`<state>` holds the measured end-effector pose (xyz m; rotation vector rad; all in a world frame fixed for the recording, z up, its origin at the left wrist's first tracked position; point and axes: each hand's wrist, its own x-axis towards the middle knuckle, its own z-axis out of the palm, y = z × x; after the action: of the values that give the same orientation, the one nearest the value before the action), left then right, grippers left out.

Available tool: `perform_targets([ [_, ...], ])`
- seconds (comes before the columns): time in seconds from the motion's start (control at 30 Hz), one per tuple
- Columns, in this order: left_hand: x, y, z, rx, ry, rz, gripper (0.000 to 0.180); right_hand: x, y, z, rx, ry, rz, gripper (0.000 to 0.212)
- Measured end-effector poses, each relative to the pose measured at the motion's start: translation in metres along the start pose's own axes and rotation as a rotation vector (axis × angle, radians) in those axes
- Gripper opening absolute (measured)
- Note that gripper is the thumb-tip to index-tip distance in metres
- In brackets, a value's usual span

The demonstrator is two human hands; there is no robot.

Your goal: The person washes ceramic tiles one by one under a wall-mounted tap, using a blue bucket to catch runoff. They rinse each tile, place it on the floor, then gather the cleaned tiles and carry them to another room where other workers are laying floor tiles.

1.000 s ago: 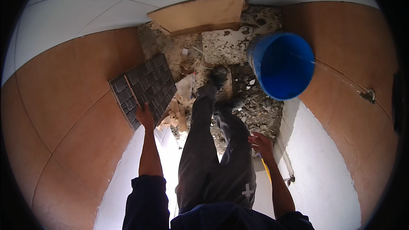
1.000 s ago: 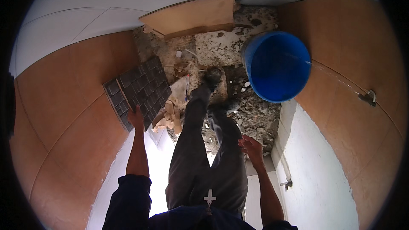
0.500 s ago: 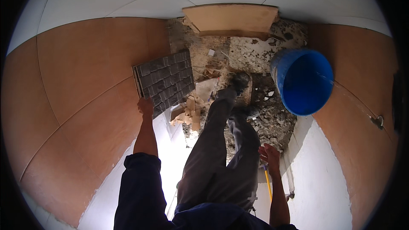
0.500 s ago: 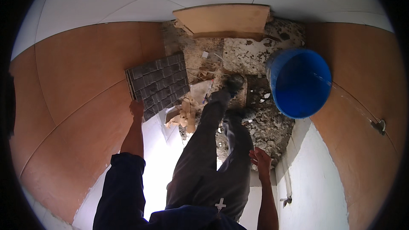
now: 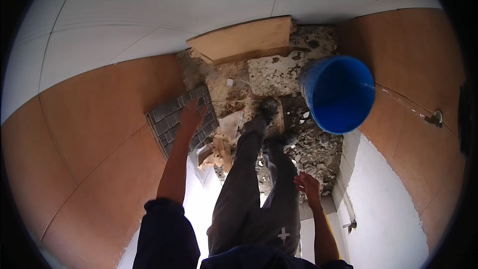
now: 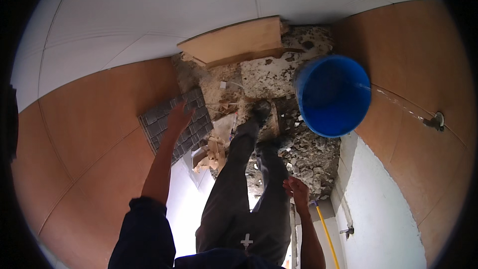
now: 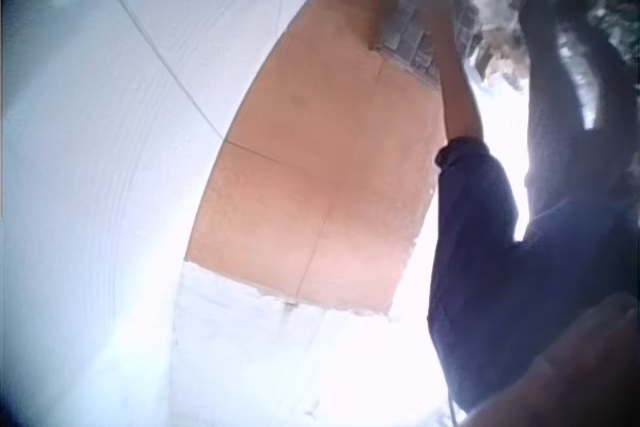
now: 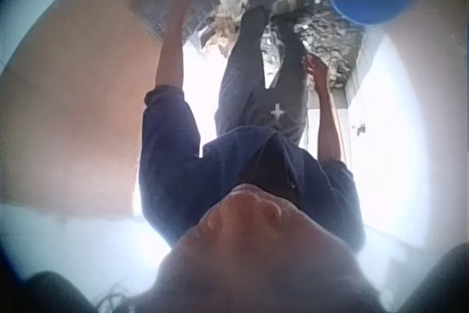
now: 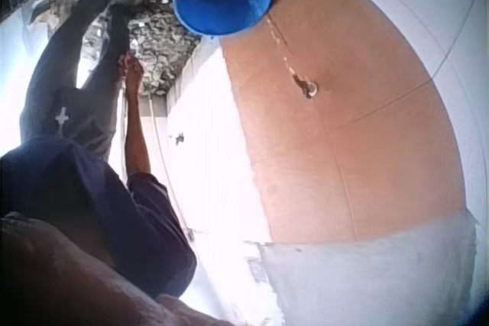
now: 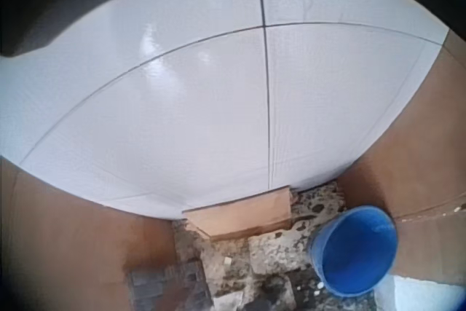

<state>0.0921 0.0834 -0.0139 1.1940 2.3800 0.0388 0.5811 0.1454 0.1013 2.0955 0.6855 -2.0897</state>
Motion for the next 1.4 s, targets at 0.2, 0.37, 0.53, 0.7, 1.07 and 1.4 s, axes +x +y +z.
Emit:
perform_targets([
  [0.2,0.191,0.136,0.026,0.056,-0.044,0.199,0.081,0.001,0.013,-0.005,0.080,0.048,-0.019,0.042],
  [0.37,0.237,0.172,0.045,0.144,-0.085,0.072,0.095,-0.013,0.037,-0.013,0.231,0.086,-0.038,0.045],
  [0.53,0.246,0.173,0.035,0.396,0.035,0.115,0.103,-0.021,0.070,-0.016,0.278,0.128,0.050,0.045],
  [0.7,0.255,0.185,0.026,0.330,0.038,0.098,0.080,-0.020,0.067,-0.006,0.311,0.123,0.062,0.048],
  [1.07,0.233,0.131,0.077,0.343,-0.116,0.250,0.016,-0.029,0.038,0.007,0.316,0.104,0.022,0.044],
  [1.4,0.149,0.122,-0.012,0.321,-0.158,0.380,0.020,-0.054,0.042,-0.002,0.355,0.132,0.030,0.046],
])
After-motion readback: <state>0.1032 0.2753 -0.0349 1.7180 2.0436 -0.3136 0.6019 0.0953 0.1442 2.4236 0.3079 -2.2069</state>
